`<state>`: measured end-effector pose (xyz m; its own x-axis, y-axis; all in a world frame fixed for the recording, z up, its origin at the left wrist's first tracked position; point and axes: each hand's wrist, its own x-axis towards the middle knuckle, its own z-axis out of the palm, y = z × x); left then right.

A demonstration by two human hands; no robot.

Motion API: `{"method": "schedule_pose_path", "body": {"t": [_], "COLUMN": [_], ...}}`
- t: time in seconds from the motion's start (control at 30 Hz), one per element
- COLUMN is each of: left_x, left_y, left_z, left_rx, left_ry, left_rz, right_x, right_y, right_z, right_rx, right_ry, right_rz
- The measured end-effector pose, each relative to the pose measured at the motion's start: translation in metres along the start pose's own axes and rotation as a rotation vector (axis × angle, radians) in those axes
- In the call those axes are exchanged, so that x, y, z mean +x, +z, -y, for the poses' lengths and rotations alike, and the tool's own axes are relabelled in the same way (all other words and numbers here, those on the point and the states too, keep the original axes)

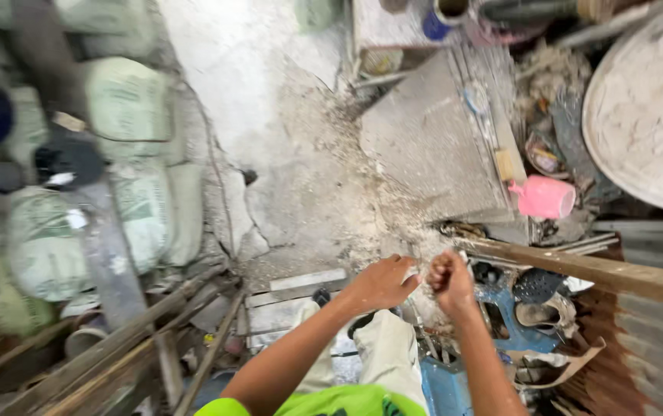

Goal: The person scoops white plaster slurry from a bucket with a small plastic container and spreads it by hand over long decorative molding pieces laid on a table. They then rinse their hands at a water tap, pull a bundle of white fiber strands from a bucket, and press and spread the fibers over the wet coating on the moldings.

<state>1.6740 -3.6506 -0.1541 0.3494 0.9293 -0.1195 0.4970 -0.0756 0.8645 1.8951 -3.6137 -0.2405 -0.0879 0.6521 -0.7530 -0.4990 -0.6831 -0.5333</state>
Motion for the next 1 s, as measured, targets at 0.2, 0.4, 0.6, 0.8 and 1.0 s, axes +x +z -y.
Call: {"method": "schedule_pose_path", "body": {"t": [0.2,0.4,0.6,0.8,1.0], "left_x": [-0.086,-0.159,-0.098,0.017,0.151], "left_y": [-0.216,-0.321,-0.336,-0.425,-0.597], "left_z": [-0.081,-0.013,0.206,0.357,0.403], "left_rx": [-0.335,-1.078,-0.498,-0.108,-0.187], "left_ry": [-0.039,0.091,-0.725,-0.757,-0.621], "left_rz": [0.145,-0.057,-0.498,-0.483,-0.602], "right_x": [-0.13,-0.117,0.082,0.221,0.374], "right_y": [0.148,0.203,0.289,0.426,0.676], "right_z": [0.14,0.187,0.074,0.031,0.126], "right_rx": [-0.508,0.0,-1.129,-1.62,-1.379], "right_ry": [-0.675,-0.369,0.007,0.144,-0.145], "right_rz": [0.297,1.038,0.478,0.51,0.382]}}
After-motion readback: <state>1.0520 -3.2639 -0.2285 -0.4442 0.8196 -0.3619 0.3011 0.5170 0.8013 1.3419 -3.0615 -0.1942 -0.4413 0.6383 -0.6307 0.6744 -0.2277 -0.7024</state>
